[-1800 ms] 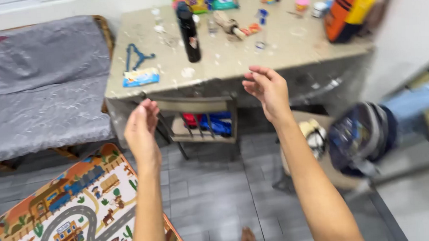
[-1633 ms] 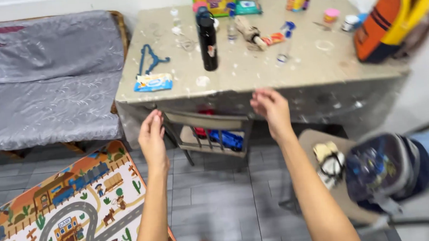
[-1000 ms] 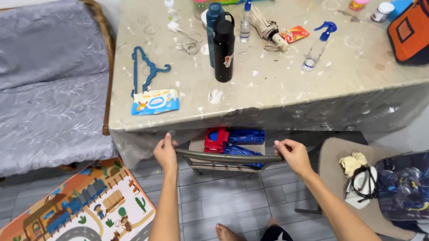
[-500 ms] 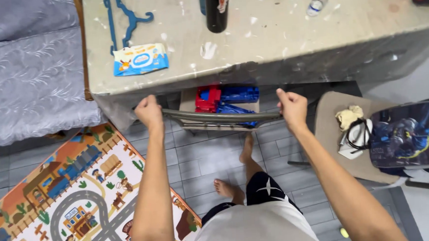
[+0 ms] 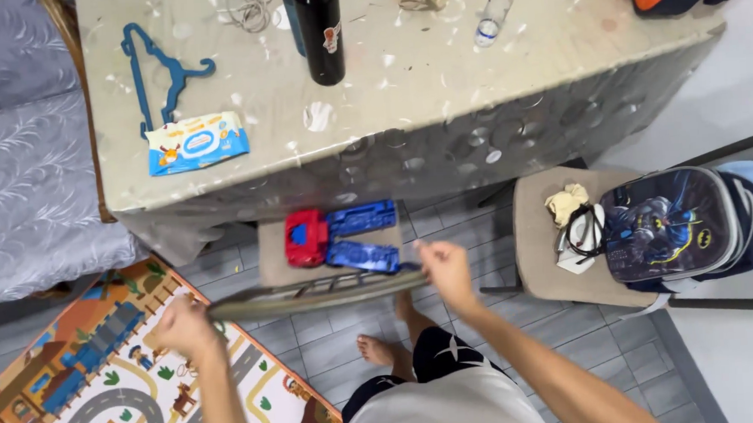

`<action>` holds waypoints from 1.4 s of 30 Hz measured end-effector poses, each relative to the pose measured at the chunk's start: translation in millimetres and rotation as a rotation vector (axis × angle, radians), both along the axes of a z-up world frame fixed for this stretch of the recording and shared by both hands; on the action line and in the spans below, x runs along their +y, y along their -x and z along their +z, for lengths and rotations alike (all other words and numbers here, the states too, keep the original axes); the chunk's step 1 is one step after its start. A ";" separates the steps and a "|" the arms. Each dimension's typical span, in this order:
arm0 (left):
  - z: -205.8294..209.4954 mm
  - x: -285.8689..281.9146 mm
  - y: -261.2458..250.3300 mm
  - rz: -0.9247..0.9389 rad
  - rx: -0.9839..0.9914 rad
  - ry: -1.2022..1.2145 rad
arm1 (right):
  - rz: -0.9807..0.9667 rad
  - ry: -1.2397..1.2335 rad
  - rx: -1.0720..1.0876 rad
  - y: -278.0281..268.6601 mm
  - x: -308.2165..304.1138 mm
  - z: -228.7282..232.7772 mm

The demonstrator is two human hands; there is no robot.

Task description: Cleaning a computer desk with wet wipes and a disinfectant spray.

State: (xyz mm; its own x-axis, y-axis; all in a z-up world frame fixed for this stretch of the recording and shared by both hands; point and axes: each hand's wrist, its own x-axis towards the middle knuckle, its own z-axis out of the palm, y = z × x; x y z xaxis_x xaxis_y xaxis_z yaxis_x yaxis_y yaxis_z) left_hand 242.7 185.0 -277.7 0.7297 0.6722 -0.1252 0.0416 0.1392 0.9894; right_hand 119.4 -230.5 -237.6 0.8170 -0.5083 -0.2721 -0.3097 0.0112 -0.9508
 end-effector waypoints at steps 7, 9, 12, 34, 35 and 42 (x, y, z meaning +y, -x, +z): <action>-18.3 91.5 60.2 0.203 -0.128 0.047 | 0.353 -0.159 0.100 35.0 72.6 26.5; -12.5 106.2 69.1 0.275 -0.189 0.058 | 0.598 -0.134 0.404 39.7 89.1 52.7; 6.6 109.9 73.9 0.302 -0.141 0.057 | 0.907 -0.169 0.390 38.1 101.0 54.4; 116.7 -27.2 -14.6 0.170 0.045 -0.984 | 0.546 0.073 -0.375 -311.7 -21.1 57.3; 141.0 -64.3 -47.0 0.105 -0.073 -0.930 | 0.527 0.038 -0.441 -338.8 -26.0 57.4; 175.1 -305.5 -278.3 -0.318 -0.380 -0.708 | 0.331 0.535 -0.464 -447.5 -53.1 89.1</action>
